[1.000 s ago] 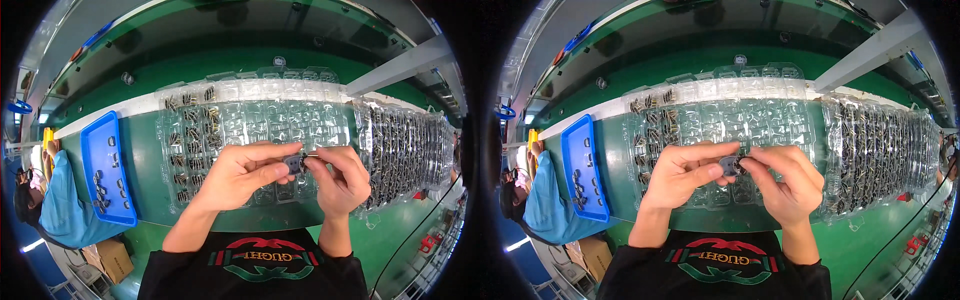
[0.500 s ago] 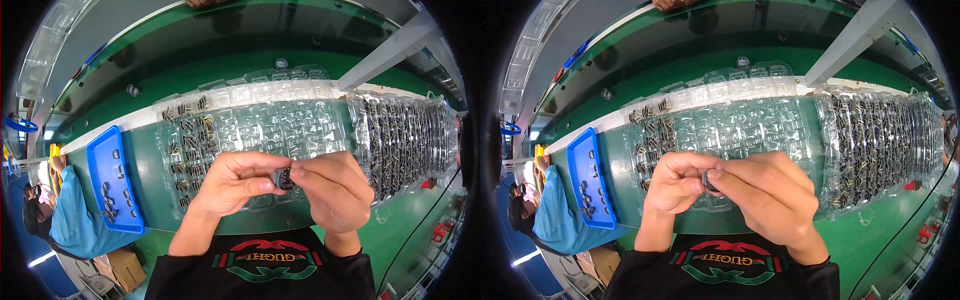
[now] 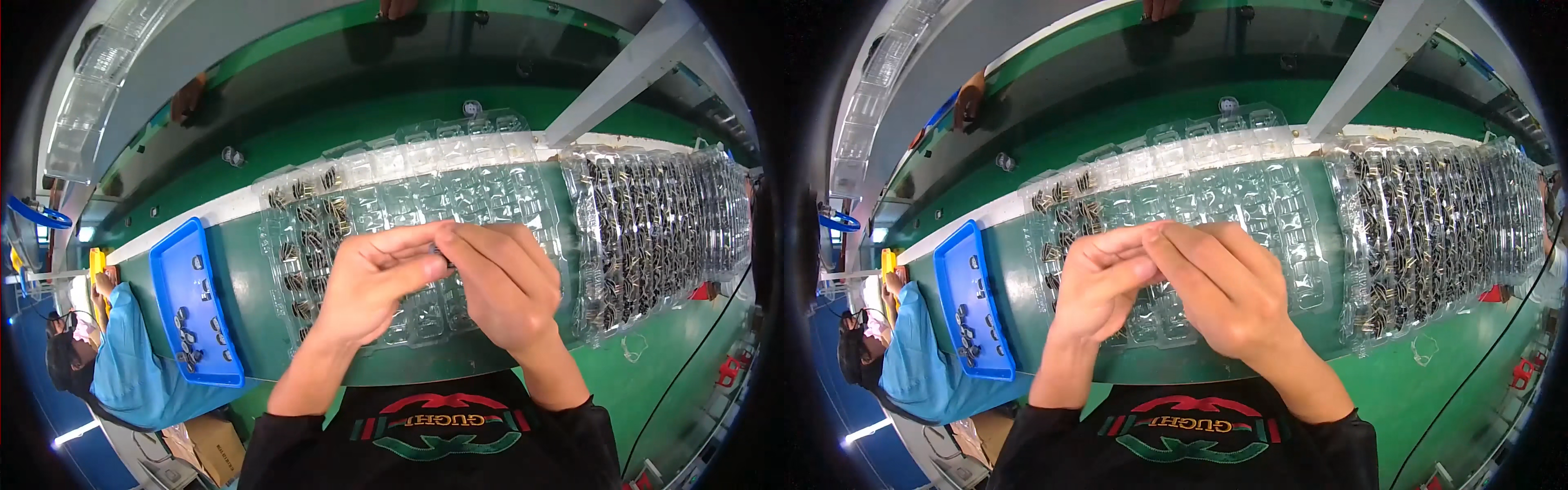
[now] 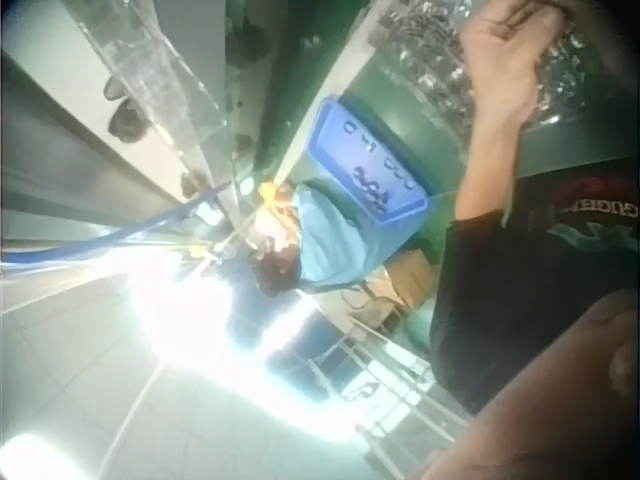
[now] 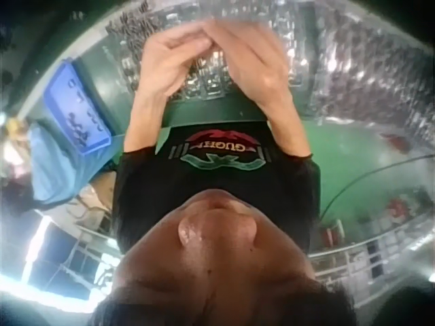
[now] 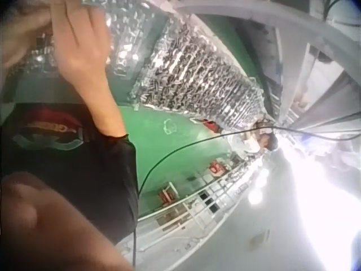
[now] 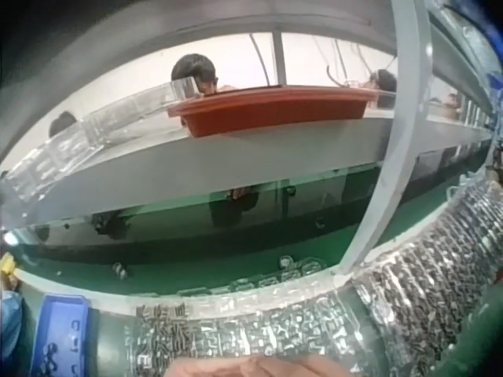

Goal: The person assembles electrical connectors by taking plastic housings and metal pins from trays, inserting the pins into each housing by hand, and placing the assembled components onto a conveyor belt.

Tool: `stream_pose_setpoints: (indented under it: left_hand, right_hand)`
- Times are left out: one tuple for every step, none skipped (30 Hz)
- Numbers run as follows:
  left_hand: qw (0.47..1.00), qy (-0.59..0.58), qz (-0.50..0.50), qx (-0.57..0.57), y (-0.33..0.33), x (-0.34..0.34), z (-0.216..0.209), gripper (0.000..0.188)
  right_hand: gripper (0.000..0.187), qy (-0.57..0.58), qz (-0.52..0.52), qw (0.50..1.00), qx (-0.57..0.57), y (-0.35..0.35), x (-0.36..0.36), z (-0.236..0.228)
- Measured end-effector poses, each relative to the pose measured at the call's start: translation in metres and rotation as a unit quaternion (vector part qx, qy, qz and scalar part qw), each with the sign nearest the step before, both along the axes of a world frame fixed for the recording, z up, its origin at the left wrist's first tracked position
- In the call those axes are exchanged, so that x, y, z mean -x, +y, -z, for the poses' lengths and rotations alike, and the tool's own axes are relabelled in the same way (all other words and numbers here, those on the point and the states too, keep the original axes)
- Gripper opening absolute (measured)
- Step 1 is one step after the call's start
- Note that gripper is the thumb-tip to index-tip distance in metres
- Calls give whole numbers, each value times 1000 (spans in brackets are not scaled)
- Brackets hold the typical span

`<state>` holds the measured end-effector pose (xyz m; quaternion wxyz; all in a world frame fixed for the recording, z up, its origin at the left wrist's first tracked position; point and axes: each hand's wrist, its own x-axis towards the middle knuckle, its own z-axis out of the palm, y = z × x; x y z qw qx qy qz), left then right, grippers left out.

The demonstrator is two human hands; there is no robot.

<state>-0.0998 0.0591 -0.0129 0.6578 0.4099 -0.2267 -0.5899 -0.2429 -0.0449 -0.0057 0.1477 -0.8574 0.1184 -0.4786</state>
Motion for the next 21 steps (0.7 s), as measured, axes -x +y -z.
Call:
stream_pose_setpoints:
  left_hand:
    - [997,-37,-21,-69,-9,-3,-5,31]
    - [997,-40,-22,-64,-14,-10,-4,31]
    - [993,-92,-10,-74,-19,-21,1,28]
    - [986,-144,-1,-85,-25,-32,4,26]
    - [971,-221,-9,-90,-39,-40,2,23]
    - [942,-326,-23,-83,-56,-51,2,25]
    - [940,-330,-42,-73,-76,-60,2,27]
    - [907,-412,-53,-72,-94,-79,6,27]
    - [855,-510,-67,-73,-110,-99,8,27]
    - [821,-564,-82,-37,-129,-119,17,27]
    - [821,-560,-81,-75,-152,-129,24,26]
    - [811,-567,-64,-126,-163,-141,24,26]
    - [777,-612,-71,-132,-176,-162,41,24]
    - [774,-614,-72,-136,-189,-171,57,24]
    - [773,-611,-63,-159,-198,-179,70,24]
    - [774,-606,-49,-177,-206,-174,73,24]
    - [772,-608,-48,-178,-210,-171,74,24]
    - [768,-611,-23,-191,-211,-169,73,26]
    - [763,-614,3,-204,-210,-166,70,29]
    - [761,-617,3,-201,-207,-165,65,29]
    - [747,-636,-25,-192,-201,-164,60,30]
  right_hand:
    - [36,18,-21,999,-29,-5,-2,4]
    - [38,34,-43,997,-55,-7,-3,5]
    - [46,61,-64,994,-67,-11,1,10]
    - [46,57,-65,994,-63,-10,-1,10]
    - [50,83,-30,988,-123,-7,-3,10]
    - [54,108,7,977,-183,-7,-3,12]
    - [56,129,17,973,-193,-9,-2,19]
    - [56,128,16,973,-193,-9,-5,27]
    - [53,150,-21,976,-159,-5,-7,31]
    - [49,173,-56,975,-124,1,-7,32]
    - [33,170,-79,976,-106,9,-13,35]
    - [33,165,-91,976,-111,20,-22,37]
    - [27,203,-117,968,-93,32,-31,34]
    - [21,243,-134,958,-77,40,-38,35]
    - [15,228,-122,965,-44,47,-49,43]
    - [15,227,-121,965,-47,49,-53,48]
    - [15,244,-98,964,-35,50,-57,51]
    - [14,261,-75,962,-21,51,-62,53]
    - [12,258,-65,964,-12,53,-66,56]
    - [12,255,-62,965,-12,54,-69,55]
    - [12,276,-69,958,-23,58,-72,52]
